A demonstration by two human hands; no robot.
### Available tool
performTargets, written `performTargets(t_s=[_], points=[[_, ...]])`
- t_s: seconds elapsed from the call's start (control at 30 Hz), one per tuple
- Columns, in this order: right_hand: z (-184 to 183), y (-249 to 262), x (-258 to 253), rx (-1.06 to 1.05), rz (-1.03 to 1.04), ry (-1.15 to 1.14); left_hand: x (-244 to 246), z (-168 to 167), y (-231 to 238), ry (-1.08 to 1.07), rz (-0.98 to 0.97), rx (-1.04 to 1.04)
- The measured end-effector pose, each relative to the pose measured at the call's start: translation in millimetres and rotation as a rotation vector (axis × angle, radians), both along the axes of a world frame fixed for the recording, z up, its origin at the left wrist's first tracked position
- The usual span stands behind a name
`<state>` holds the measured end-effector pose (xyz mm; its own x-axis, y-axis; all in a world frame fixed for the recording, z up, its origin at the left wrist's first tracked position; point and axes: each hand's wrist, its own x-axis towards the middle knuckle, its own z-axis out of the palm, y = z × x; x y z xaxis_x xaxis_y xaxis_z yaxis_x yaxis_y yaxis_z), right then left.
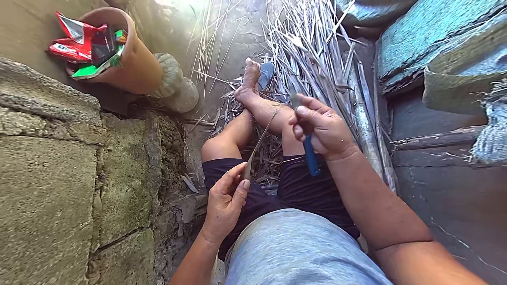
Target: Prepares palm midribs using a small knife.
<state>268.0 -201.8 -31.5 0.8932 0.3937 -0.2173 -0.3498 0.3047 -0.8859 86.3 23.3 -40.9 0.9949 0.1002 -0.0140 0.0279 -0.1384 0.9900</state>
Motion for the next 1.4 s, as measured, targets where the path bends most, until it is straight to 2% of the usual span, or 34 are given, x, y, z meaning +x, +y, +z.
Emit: performTargets(t_s=[0.03, 0.1, 0.23, 0.3, 0.43, 0.57, 0.77, 1.2, 1.33, 1.4], points=[[0.8, -2.3, 1.1, 0.016, -0.044, -0.012, 0.7, -3.4, 0.5, -0.016, 0.009, -0.007], [3.7, -4.8, -4.2, 0.036, 0.015, -0.047, 1.8, -9.5, 3.0, -0.039, 0.020, 0.016], [0.2, 9.1, -35.9, 0.022, 0.414, -0.007, 5.3, -13.4, 5.4, -0.061, 0.012, 0.052], [-8.8, 18.4, -47.0, 0.068, 0.514, 0.044, 6.6, -8.6, 3.7, -0.034, -0.015, 0.006], [-19.9, 24.5, -50.6, 0.153, 0.559, 0.071, 2.3, 7.1, 5.9, 0.091, -0.073, -0.200], [-22.8, 23.7, -46.3, 0.148, 0.549, 0.000, 1.7, 17.8, 8.7, 0.171, -0.087, -0.287], [-18.5, 15.4, -35.1, 0.122, 0.457, 0.007, 0.9, 17.2, 8.0, 0.193, -0.090, -0.302], [2.6, 8.6, 11.8, 0.097, 0.346, -0.047, 1.5, 19.0, 9.5, 0.114, -0.044, -0.274], [2.4, -2.7, 39.5, 0.152, 0.078, -0.057, -0.7, 16.8, 10.3, 0.147, -0.020, -0.269], [3.8, -9.8, 40.8, 0.122, 0.098, -0.075, -2.2, 13.8, 10.6, 0.162, -0.003, -0.272]])
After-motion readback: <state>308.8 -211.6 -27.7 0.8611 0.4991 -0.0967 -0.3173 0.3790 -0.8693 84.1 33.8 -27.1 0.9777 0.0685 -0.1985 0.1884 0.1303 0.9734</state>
